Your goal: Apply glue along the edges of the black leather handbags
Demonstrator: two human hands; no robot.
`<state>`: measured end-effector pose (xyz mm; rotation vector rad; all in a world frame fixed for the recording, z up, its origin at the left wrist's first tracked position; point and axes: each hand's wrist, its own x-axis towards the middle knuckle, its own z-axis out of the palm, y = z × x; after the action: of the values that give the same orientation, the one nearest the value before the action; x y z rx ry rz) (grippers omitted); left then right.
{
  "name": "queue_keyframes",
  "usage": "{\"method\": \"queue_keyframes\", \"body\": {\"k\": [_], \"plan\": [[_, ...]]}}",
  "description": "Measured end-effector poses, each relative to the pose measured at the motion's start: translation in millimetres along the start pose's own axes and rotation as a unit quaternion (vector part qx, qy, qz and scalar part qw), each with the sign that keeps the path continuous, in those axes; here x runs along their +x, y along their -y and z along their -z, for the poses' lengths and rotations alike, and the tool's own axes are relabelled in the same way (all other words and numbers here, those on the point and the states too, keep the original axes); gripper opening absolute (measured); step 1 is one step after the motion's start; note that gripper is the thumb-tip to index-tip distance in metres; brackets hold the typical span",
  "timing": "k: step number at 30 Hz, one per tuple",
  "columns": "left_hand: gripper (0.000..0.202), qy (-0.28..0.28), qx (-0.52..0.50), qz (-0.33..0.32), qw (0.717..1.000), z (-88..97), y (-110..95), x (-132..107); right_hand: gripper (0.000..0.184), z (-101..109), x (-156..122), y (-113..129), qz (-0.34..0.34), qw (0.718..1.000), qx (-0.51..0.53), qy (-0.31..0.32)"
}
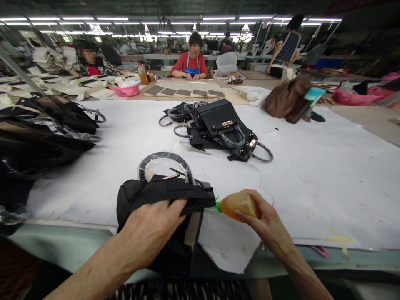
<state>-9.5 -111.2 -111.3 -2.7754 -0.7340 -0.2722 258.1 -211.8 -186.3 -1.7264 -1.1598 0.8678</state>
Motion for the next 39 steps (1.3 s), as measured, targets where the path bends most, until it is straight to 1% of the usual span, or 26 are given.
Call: {"method": "queue_keyframes", "body": {"k": [4, 7, 11, 17, 20, 28, 39], "plan": [[0.026, 0.021, -0.015, 0.013, 1.000, 0.2, -4.1, -3.2, 0.040, -0.9, -0.1, 1.6, -0.004, 1.000, -0.001, 0.000], [0.024, 0.028, -0.028, 0.029, 0.999, -0.6, -7.5, -5.6, 0.042, -0.8, -0.7, 2.1, -0.009, 1.000, -0.001, 0.003], [0.021, 0.058, -0.040, 0.043, 0.997, -4.1, -10.2, -8.6, 0.043, 0.1, -2.8, 2.3, -0.025, 1.000, 0.011, 0.012], [0.024, 0.075, -0.027, 0.036, 0.996, -7.4, -11.1, -12.8, 0.042, 0.5, -2.7, 4.4, -0.049, 0.998, 0.040, 0.010], [0.022, 0.079, -0.034, 0.043, 0.995, -7.9, -11.3, -13.3, 0.041, -0.7, -2.3, 3.9, -0.058, 0.997, 0.053, 0.001], [0.022, 0.070, -0.054, 0.046, 0.995, -10.8, -11.6, -14.8, 0.041, -2.1, -5.0, -0.6, -0.079, 0.994, 0.073, 0.014], [0.020, 0.066, -0.056, 0.050, 0.995, -10.8, -12.2, -12.1, 0.037, -2.0, -8.7, -1.4, -0.071, 0.994, 0.080, 0.036]]}}
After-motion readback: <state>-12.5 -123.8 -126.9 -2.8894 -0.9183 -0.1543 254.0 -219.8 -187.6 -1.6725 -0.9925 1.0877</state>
